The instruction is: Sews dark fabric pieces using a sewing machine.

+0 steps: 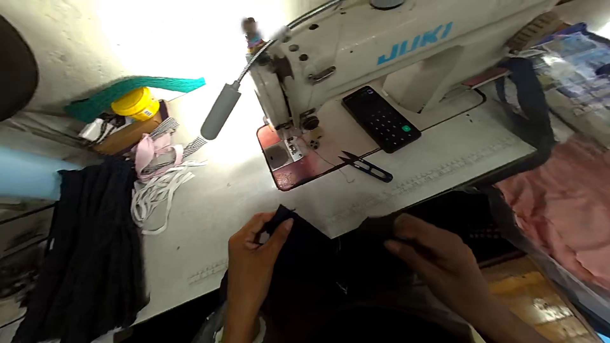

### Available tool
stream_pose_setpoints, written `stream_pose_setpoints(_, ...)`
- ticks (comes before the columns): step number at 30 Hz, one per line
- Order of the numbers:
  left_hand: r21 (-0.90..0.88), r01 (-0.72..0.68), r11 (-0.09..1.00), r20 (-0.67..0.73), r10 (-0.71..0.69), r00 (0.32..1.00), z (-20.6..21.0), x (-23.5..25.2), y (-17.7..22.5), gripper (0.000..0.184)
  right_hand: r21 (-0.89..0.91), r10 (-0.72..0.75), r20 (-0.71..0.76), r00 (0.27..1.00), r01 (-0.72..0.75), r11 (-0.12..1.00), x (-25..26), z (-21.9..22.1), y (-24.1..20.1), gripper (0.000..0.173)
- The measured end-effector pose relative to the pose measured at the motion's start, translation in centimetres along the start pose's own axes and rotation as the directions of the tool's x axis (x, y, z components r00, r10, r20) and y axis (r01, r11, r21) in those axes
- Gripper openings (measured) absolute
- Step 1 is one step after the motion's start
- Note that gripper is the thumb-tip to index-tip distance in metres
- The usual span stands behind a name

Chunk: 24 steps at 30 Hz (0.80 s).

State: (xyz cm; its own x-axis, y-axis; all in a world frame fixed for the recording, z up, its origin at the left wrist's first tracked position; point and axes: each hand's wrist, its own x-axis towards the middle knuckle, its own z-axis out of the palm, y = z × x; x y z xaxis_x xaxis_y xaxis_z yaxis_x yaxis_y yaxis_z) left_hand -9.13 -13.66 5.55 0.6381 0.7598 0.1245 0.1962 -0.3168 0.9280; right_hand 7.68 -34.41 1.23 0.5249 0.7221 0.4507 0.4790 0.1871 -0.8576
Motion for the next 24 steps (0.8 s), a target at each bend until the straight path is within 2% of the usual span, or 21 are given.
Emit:
stream_pose_setpoints(2,-0.051,0.026,0.998,0.033,-0.025,0.999,0.0,0.2,0.4,0.01,0.209,-0.146,0.193,0.97,0.104,0.972,1.3,1.4,-2.9,0.018)
stream_pose_setpoints(3,-0.074,0.041,0.996,0.049,-0.038,0.998,-0.1,0.2,0.6,0.009,0.344,-0.203,0.271,0.941,0.102,0.933,1.9,2.2,-4.1,0.017)
stream_pose_setpoints(5,-0.109,0.092,0.99,0.07,-0.084,0.994,-0.3,0.2,1.0,0.008,0.462,-0.247,0.311,0.918,0.082,0.883,2.9,4.2,-5.1,0.019)
stream_pose_setpoints(7,-0.153,0.139,0.978,0.102,-0.125,0.987,-0.5,0.2,1.5,0.008,0.385,-0.163,0.239,0.957,0.061,0.921,3.7,6.3,-4.1,0.022)
stream_pose_setpoints(9,-0.172,0.144,0.975,0.124,-0.123,0.985,-0.5,0.3,1.7,0.007,0.306,-0.027,0.135,0.991,-0.016,0.952,4.3,7.9,-2.6,0.017)
stream_pose_setpoints(13,-0.205,0.137,0.969,0.121,-0.113,0.986,-0.2,0.5,1.3,0.011,0.303,0.141,0.042,0.989,-0.147,0.941,4.7,9.3,-1.6,0.012)
stream_pose_setpoints(19,-0.215,0.138,0.967,0.154,-0.106,0.982,0.1,0.7,1.1,0.013,0.291,0.217,0.022,0.976,-0.214,0.932,5.0,9.2,-1.3,0.01)
stream_pose_setpoints(24,-0.137,0.098,0.986,0.168,-0.075,0.983,-0.2,0.9,1.2,0.019,0.281,0.241,0.017,0.97,-0.236,0.93,5.4,9.2,-1.3,0.011)
